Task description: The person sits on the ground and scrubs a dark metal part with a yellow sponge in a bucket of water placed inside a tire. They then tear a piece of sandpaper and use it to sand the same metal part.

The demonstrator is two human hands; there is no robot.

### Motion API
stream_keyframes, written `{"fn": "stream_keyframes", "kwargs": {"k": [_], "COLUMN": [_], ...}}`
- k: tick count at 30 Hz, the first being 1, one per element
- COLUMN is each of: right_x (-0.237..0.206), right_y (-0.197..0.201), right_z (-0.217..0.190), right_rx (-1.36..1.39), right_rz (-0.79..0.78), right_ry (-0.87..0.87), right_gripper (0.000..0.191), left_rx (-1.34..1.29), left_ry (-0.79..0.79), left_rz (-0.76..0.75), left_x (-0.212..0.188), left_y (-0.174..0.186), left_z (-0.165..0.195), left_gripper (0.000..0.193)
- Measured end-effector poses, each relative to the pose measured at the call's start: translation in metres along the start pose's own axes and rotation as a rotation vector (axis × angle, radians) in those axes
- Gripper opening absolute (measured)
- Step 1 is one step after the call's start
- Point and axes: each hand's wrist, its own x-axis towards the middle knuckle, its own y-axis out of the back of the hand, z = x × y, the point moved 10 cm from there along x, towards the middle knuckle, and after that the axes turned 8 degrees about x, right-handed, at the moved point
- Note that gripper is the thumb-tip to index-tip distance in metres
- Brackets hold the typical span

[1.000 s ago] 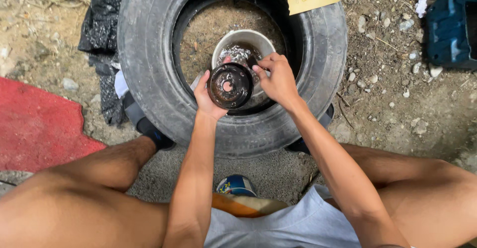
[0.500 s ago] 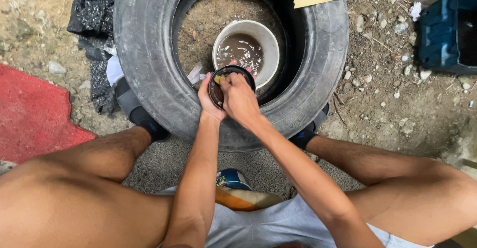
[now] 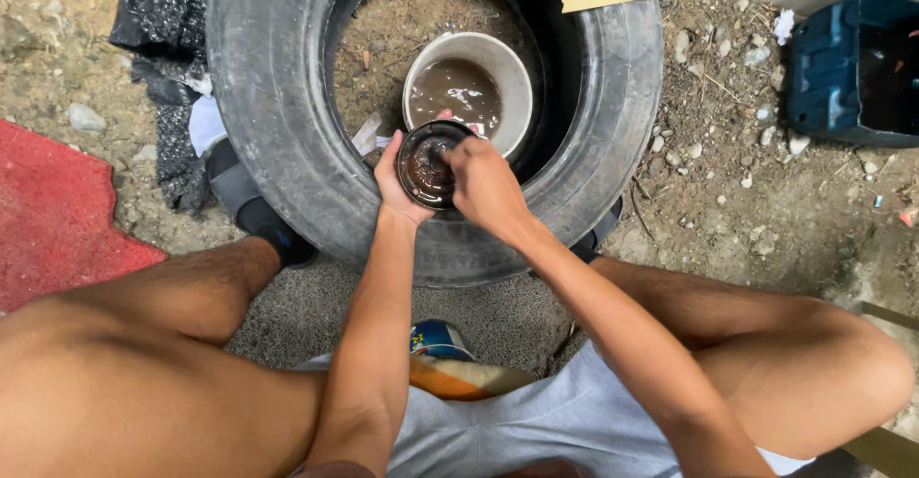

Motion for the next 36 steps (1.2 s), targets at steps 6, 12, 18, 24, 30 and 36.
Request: {"fn": "stream_keyframes", "kwargs": {"k": [6, 12, 18, 24, 30, 36], "right_x": [0.011, 0.000, -0.003, 0.010, 0.003, 0.004], "right_y": [-0.005, -0.041, -0.028, -0.005, -0.043, -0.017], "right_z": [-0.022, -0.022, -0.029, -0.006, 0.004, 0.027], "right_rx": [0.323, 0.263, 0.005, -0.077, 0.029, -0.370], "right_rz": [0.327, 0.048, -0.105, 0.032, -0.143, -0.328], "right_ry": [-0.052, -0.050, 0.204, 0.013, -0.054, 0.092], "right_gripper": [0.030, 0.040, 0.046, 0.041, 0.034, 0.036], "left_rx": [0.029, 0.017, -0.048, -0.143, 0.043, 0.061], "left_ry": [-0.060, -0.145, -0.067, -0.041, -0.053, 0.026], "left_rz": [0.130, -0.023, -0.325, -0.130, -0.105, -0.053], "left_x": [0.008, 0.006, -0.008, 0.002, 0.008, 0.009], "left_y": [0.037, 0.023, -0.034, 0.007, 0.015, 0.014], "left_z": [-0.001, 0.009, 0.005, 0.001, -0.004, -0.011], "left_gripper": [0.063, 0.068, 0.068, 0.071, 0.067, 0.068]}}
